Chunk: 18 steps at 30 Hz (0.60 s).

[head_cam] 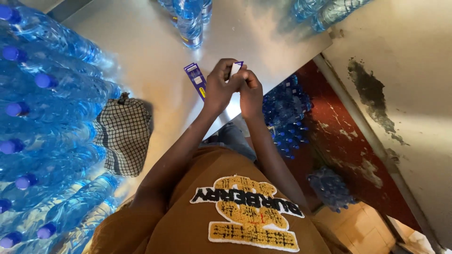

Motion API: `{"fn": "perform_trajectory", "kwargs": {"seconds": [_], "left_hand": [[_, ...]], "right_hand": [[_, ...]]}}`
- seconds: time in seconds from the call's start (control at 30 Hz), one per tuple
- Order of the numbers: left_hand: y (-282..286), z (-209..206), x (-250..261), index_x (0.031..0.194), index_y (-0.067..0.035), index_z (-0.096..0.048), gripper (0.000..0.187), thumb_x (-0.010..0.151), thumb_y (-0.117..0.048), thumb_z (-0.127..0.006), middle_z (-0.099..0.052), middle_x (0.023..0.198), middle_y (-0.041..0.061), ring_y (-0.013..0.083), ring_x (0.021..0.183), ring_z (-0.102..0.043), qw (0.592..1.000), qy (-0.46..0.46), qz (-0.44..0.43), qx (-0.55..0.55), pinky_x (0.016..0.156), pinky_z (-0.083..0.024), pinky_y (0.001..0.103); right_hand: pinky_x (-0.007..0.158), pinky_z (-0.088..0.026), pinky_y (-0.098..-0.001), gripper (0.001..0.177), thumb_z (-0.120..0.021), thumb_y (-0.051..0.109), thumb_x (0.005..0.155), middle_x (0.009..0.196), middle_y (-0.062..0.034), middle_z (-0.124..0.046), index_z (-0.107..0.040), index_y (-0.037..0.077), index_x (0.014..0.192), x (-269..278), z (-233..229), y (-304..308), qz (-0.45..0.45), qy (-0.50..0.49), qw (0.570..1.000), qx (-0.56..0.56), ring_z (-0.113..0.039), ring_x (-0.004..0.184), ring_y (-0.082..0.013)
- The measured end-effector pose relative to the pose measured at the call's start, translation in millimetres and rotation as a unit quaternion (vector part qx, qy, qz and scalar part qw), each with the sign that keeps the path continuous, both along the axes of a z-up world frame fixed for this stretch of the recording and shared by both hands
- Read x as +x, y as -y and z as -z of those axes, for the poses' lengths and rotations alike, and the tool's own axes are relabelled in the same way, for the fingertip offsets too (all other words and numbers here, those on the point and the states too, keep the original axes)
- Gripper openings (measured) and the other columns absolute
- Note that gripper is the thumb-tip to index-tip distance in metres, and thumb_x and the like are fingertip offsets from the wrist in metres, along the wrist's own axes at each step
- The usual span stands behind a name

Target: A person is manually applying labels to plastic water bottles at a workstation in a water production facility.

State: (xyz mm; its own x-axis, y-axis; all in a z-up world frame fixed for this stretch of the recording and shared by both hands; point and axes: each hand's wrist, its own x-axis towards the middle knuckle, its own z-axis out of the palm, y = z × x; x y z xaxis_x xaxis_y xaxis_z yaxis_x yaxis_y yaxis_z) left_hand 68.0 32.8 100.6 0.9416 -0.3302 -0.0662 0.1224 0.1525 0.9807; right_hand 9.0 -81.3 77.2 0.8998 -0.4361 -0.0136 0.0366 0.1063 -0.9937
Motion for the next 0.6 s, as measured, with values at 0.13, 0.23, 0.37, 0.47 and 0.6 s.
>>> {"fn": "perform_trajectory", "kwargs": {"seconds": [0.13,0.23,0.37,0.47,0.6], "left_hand": [[2.4,-6.6,7.4,0.107,-0.002,-0.067,0.027,0.103,-0.020,-0.086,-0.070,0.078,0.013,0.0169,0.071,-0.068,0.996,-0.036,-0.021,-0.084,0.058,-0.058,0.032],[8.3,25.6,12.8,0.098,-0.005,-0.067,0.026,0.100,-0.019,-0.089,-0.064,0.076,0.004,0.0095,0.076,-0.059,0.994,-0.042,-0.036,-0.095,0.068,-0.049,0.026],[5.1,35.2,16.2,0.096,-0.009,-0.064,0.027,0.104,-0.026,-0.083,-0.061,0.074,0.002,0.0126,0.075,-0.058,0.998,-0.031,-0.051,0.009,0.074,-0.047,0.030],[0.1,80.7,-0.3,0.101,-0.014,-0.066,0.021,0.106,-0.032,-0.076,-0.065,0.085,0.009,0.0244,0.084,-0.066,0.973,0.009,0.059,0.222,0.076,-0.051,0.041],[-11.8,110.2,-48.2,0.126,-0.007,-0.074,0.056,0.094,-0.053,-0.076,-0.077,0.132,0.027,0.0513,0.129,-0.070,0.817,0.035,0.428,0.385,0.106,-0.054,0.065]], "right_hand": [[0.075,-0.058,-0.0337,0.010,-0.074,0.017,0.110,0.089,-0.0046,-0.064,-0.074,0.007,0.113,-2.0,-3.4,-6.2,0.034,-0.002,0.995,0.098,-0.064,0.079,-0.0127],[0.073,-0.056,-0.0300,0.008,-0.065,0.009,0.110,0.088,-0.0015,-0.056,-0.070,0.005,0.114,-9.9,-22.8,3.1,0.065,-0.017,0.991,0.118,-0.061,0.077,-0.0120],[0.075,-0.052,-0.0263,0.006,-0.062,0.011,0.112,0.088,0.0070,-0.052,-0.060,0.016,0.109,-33.6,-51.2,65.0,0.196,0.045,0.955,0.219,-0.055,0.074,-0.0084],[0.073,-0.057,-0.0260,0.006,-0.069,0.021,0.110,0.085,0.0077,-0.056,-0.064,0.019,0.106,-75.2,-75.7,146.8,0.279,0.097,0.935,0.197,-0.060,0.072,-0.0087],[0.055,-0.064,-0.0301,0.014,-0.071,0.018,0.112,0.078,-0.0034,-0.054,-0.071,0.021,0.126,-127.0,-73.9,213.3,0.379,-0.003,0.925,-0.001,-0.067,0.060,-0.0172]]}}
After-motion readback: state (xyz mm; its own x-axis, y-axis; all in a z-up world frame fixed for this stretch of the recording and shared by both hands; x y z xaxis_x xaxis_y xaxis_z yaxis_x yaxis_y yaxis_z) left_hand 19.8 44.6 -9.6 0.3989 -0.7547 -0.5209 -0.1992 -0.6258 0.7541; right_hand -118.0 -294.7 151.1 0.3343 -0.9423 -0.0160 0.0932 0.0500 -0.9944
